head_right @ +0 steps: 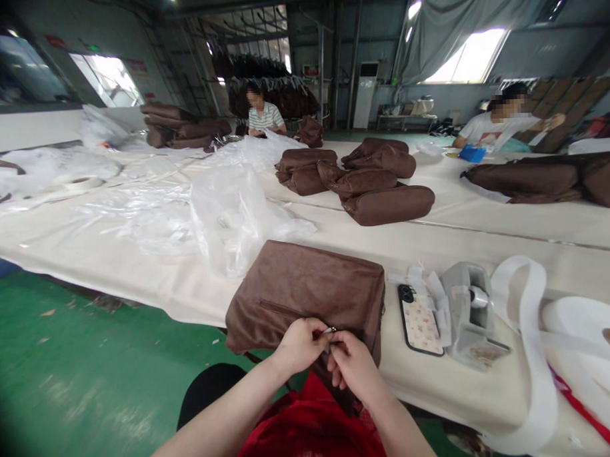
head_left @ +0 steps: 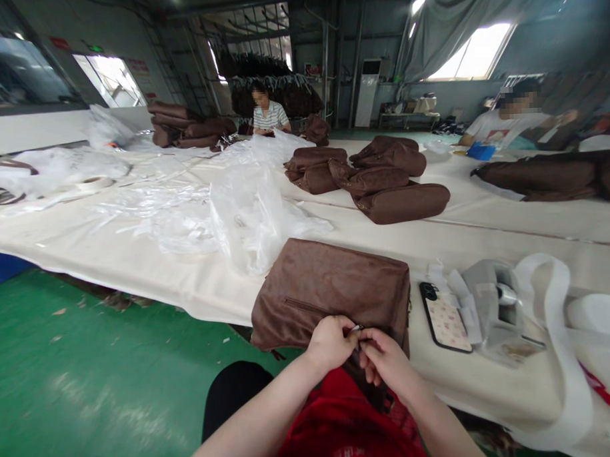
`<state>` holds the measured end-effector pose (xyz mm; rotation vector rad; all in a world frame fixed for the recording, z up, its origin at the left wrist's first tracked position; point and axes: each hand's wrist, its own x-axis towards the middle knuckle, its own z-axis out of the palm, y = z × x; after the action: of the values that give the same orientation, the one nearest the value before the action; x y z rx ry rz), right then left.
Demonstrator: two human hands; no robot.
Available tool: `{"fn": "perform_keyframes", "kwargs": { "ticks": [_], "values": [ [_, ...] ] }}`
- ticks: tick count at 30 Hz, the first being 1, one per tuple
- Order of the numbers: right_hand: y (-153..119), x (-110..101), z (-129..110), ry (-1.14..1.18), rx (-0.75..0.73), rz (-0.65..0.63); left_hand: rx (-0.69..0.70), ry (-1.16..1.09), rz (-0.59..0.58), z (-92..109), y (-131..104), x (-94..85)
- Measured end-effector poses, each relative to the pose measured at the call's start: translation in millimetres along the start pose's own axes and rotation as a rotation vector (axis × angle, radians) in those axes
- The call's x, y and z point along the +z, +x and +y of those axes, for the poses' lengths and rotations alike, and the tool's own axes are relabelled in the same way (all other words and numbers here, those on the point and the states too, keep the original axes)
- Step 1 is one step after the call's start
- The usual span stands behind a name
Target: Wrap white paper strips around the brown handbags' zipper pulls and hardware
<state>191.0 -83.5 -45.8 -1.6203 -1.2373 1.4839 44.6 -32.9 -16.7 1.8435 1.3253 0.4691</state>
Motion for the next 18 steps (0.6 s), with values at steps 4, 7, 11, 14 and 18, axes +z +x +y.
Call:
{"fn": "perform_keyframes", "kwargs": {
  "ticks": [4, 7, 11, 14, 18],
  "values": [
    [-13.3, -6.0, -1.6, -0.427, -0.248, 0.251, -0.031, -0.027, -0.014, -1.8, 6.1, 0.9],
    [-18.5, -9.3, -4.1, -0.749, -0.485, 0.450, -0.057, -0.046, -0.052, -2.8, 11.6, -2.6],
    [-11.3, -11.5, -5.4, -0.945, -0.624, 0.445, -0.043, -0.037, -0.091, -2.1, 14.7, -6.9],
    [-2.0, -13.3, -4.0, -0.988, -0.645, 0.396, -0.008, -0.013, -0.096, -0.6, 12.2, -8.5],
    [6.8, -15.1, -3.4, -0.991, -0.644, 0.361, 0.052, 0.037, -0.055, 2.3, 7.2, -10.3]
  ]
}}
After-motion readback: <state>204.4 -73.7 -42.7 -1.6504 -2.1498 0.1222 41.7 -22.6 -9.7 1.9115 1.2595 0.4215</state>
